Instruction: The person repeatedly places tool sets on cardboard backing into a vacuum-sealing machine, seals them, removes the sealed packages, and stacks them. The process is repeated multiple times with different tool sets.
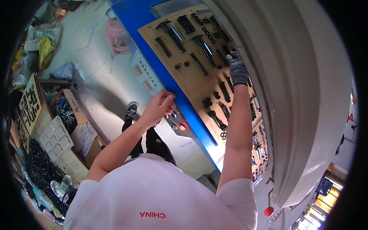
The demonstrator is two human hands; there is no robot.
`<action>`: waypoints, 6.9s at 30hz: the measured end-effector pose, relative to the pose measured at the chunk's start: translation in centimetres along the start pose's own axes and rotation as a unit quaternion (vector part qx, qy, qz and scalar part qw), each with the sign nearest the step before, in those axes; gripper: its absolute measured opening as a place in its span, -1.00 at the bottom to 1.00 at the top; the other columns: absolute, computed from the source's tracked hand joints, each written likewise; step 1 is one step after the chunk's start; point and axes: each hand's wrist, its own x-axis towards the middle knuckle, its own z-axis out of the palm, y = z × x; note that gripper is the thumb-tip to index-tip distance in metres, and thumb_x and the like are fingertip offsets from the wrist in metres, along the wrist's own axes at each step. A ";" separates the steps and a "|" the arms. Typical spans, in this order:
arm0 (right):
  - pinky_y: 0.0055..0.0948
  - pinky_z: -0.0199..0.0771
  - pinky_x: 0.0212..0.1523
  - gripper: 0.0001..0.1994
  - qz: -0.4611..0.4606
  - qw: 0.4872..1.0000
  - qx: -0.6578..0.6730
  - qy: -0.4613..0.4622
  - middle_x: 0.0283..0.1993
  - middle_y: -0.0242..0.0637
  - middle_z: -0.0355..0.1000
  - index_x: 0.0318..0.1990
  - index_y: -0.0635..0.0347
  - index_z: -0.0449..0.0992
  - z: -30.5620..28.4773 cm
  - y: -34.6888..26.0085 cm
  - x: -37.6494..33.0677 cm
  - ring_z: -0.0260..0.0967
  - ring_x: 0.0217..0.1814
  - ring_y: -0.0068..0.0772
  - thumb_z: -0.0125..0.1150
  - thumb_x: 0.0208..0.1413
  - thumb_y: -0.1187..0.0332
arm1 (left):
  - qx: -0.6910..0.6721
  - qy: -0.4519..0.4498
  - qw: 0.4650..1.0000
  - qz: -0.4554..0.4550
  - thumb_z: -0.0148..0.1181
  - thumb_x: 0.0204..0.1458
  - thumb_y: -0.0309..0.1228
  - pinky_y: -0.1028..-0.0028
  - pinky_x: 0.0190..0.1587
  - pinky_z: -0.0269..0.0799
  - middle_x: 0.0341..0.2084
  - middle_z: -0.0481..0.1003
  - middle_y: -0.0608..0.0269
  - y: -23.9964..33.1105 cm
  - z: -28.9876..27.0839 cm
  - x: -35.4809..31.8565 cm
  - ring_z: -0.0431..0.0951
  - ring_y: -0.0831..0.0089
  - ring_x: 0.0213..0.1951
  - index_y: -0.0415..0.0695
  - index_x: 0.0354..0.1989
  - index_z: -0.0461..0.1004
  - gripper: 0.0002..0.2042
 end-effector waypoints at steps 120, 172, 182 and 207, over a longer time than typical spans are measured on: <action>-0.66 0.42 -0.40 -0.70 0.312 0.698 0.429 0.480 -0.23 -0.37 0.55 0.19 0.18 0.47 -35.0 63.8 -82.4 0.40 -0.37 -0.69 0.14 0.38 0.32 | -0.169 0.153 0.950 0.215 -0.14 0.40 -0.38 0.19 0.15 0.52 0.16 0.38 -0.21 -24.8 49.2 -10.2 0.50 0.09 0.13 -0.38 0.33 0.15 -0.57; -0.04 0.58 -0.18 -0.71 -0.668 0.610 -0.224 -0.364 -0.24 -0.09 0.60 -0.07 0.15 0.56 -43.1 51.9 -59.6 0.59 -0.17 -0.03 0.07 0.28 0.15 | -0.234 0.457 0.854 0.079 -0.12 0.33 -0.29 0.48 -0.29 0.53 -0.29 0.67 0.12 -41.4 81.3 -44.9 0.70 0.40 -0.30 -0.25 -0.18 0.54 -0.68; -0.06 0.58 -0.06 -0.72 -0.536 0.606 -0.456 -0.371 -0.19 -0.08 0.61 -0.05 0.08 0.63 -52.2 59.0 -45.3 0.58 -0.07 -0.05 0.21 0.17 0.18 | -0.079 0.217 0.918 0.322 -0.06 0.37 -0.38 0.36 0.07 0.46 -0.07 0.61 0.07 -37.2 88.8 -49.6 0.62 0.30 -0.01 -0.25 -0.25 0.51 -0.75; -0.14 0.59 -0.02 -0.70 -0.486 0.630 -0.462 -0.392 -0.17 -0.18 0.59 0.01 -0.01 0.61 -58.9 68.9 -30.8 0.59 -0.06 -0.12 0.25 0.14 0.19 | -0.127 0.175 0.962 0.165 -0.01 0.19 -0.28 0.45 -0.20 0.39 -0.77 0.30 0.34 -33.4 91.1 -44.6 0.29 0.54 -0.67 -0.13 -0.63 0.31 -0.66</action>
